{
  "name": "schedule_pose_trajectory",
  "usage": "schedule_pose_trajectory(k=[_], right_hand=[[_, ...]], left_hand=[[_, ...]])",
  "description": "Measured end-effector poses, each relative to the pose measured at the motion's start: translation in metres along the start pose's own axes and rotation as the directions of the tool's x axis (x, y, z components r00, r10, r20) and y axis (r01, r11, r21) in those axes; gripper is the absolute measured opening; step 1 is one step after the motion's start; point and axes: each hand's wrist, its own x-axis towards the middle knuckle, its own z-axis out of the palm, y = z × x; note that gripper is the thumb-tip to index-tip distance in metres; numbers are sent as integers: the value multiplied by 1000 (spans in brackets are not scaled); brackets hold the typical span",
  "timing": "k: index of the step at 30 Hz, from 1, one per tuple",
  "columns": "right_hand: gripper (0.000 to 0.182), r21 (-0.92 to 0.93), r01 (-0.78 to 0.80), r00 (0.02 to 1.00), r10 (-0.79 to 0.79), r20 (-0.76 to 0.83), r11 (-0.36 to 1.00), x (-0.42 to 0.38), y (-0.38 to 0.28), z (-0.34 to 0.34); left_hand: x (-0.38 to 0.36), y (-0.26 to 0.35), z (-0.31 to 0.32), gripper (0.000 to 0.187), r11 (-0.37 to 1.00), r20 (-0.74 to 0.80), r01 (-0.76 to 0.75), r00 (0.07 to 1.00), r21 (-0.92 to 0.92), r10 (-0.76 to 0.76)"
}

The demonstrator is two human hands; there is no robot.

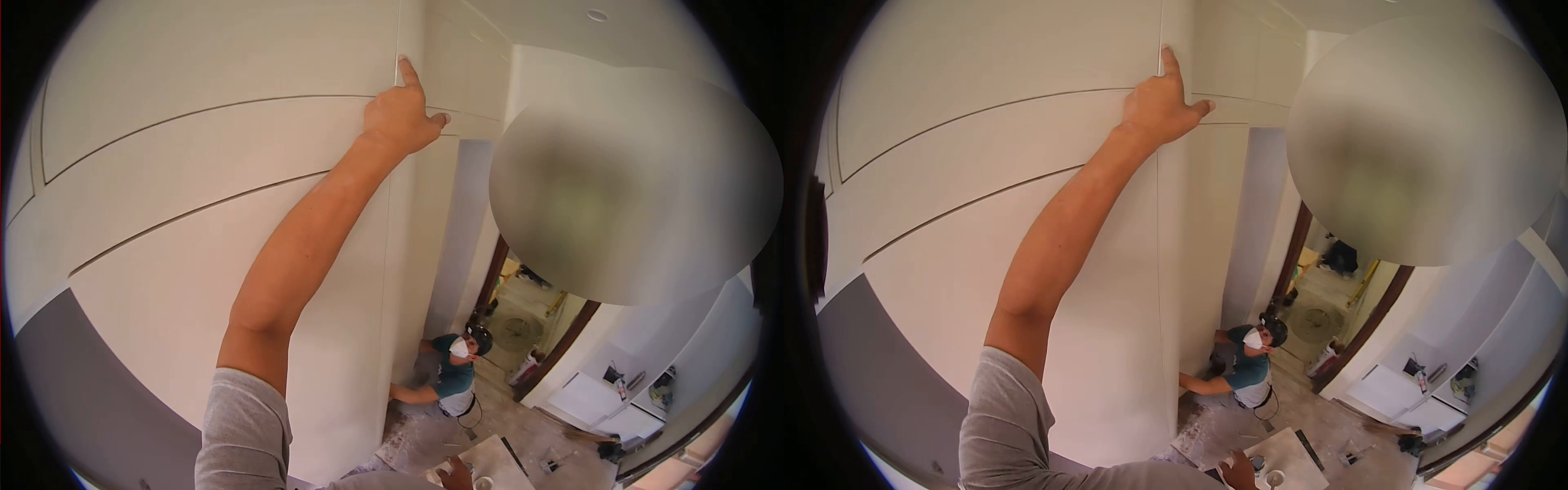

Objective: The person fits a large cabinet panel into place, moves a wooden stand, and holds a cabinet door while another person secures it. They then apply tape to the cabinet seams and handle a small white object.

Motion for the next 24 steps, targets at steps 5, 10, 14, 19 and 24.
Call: schedule_pose_trajectory(k=[5,10,14,19,24], right_hand=[[62,-35,-2,997,0,-73,999,-5,-5,12],[51,-51,13,984,-22,-176,999,-15,-4,27],[50,-55,113,970,-122,-209,992,-8,-1,35],[58,-57,6,992,-14,-129,998,-2,-15,39],[63,-80,16,995,-24,-100,997,10,-19,50]], left_hand=[[-14,-2,4,114,995,30,24,999,-96,-21],[-14,2,2,114,978,-50,-12,999,-210,2],[2,-1,-8,115,969,-59,-17,998,-246,3],[10,-4,-13,114,982,-71,-32,997,-184,19],[7,-9,-11,114,994,-28,-33,999,-109,30]])
